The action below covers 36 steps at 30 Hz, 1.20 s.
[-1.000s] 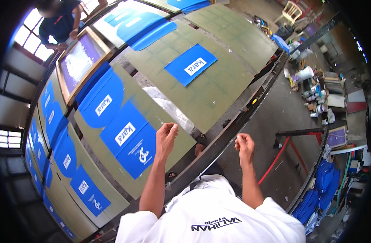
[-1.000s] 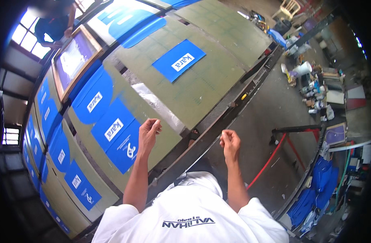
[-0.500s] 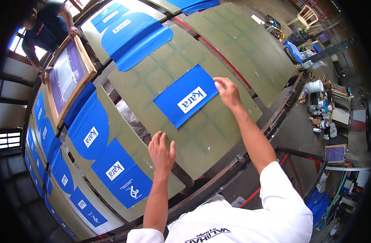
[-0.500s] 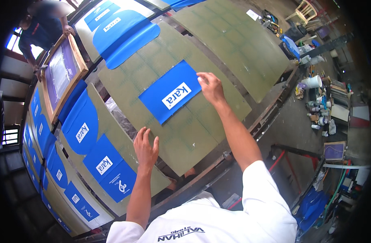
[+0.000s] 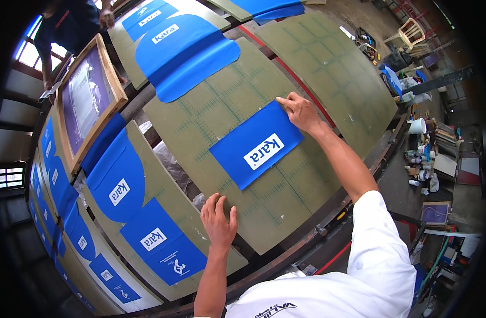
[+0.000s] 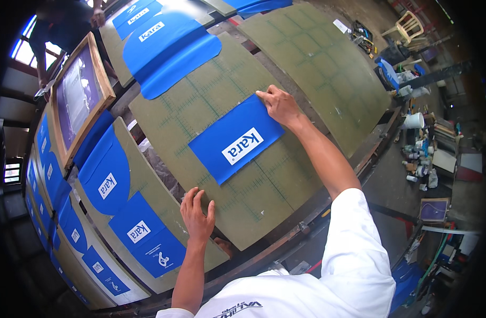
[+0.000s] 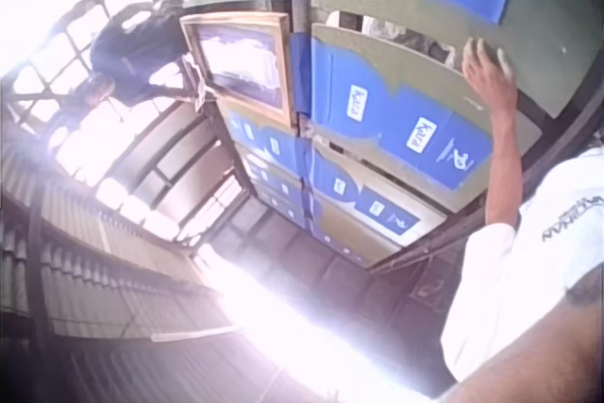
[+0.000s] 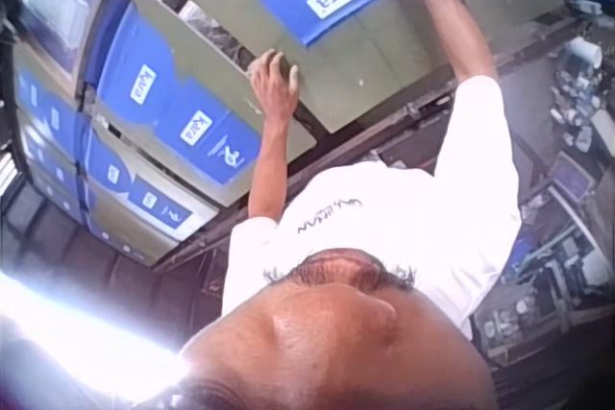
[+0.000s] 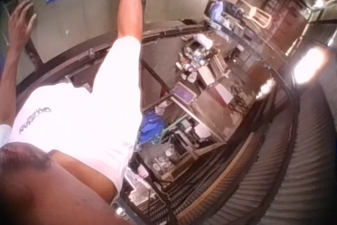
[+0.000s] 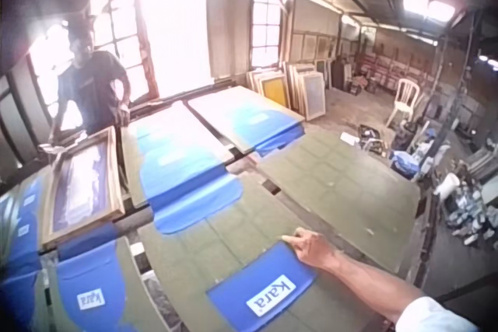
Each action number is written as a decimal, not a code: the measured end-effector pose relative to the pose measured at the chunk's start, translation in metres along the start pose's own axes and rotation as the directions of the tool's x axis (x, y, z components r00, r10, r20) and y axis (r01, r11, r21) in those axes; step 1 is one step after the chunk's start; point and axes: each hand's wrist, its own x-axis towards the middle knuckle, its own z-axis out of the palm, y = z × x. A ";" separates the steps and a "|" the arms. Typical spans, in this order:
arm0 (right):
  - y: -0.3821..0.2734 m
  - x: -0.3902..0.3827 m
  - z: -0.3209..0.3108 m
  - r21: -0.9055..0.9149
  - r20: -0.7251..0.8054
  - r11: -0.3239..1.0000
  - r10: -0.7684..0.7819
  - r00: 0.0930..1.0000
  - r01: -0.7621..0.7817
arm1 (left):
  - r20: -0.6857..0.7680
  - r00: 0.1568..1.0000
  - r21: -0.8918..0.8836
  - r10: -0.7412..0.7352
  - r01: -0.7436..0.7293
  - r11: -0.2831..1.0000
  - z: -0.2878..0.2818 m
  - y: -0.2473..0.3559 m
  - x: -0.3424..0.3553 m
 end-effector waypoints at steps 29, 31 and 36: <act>-0.007 -0.004 -0.011 0.099 -0.057 0.995 0.031 0.998 -0.026 | -0.058 0.998 -0.024 0.013 -0.014 1.000 -0.009 0.001 -0.010; -0.010 -0.005 -0.012 0.104 -0.051 0.994 0.043 0.998 -0.038 | -0.051 0.999 -0.030 0.010 -0.011 0.999 -0.007 -0.001 -0.008; -0.009 -0.008 -0.012 0.117 -0.056 0.991 0.064 0.996 -0.057 | -0.051 0.999 -0.037 0.010 -0.012 0.999 -0.003 0.000 -0.010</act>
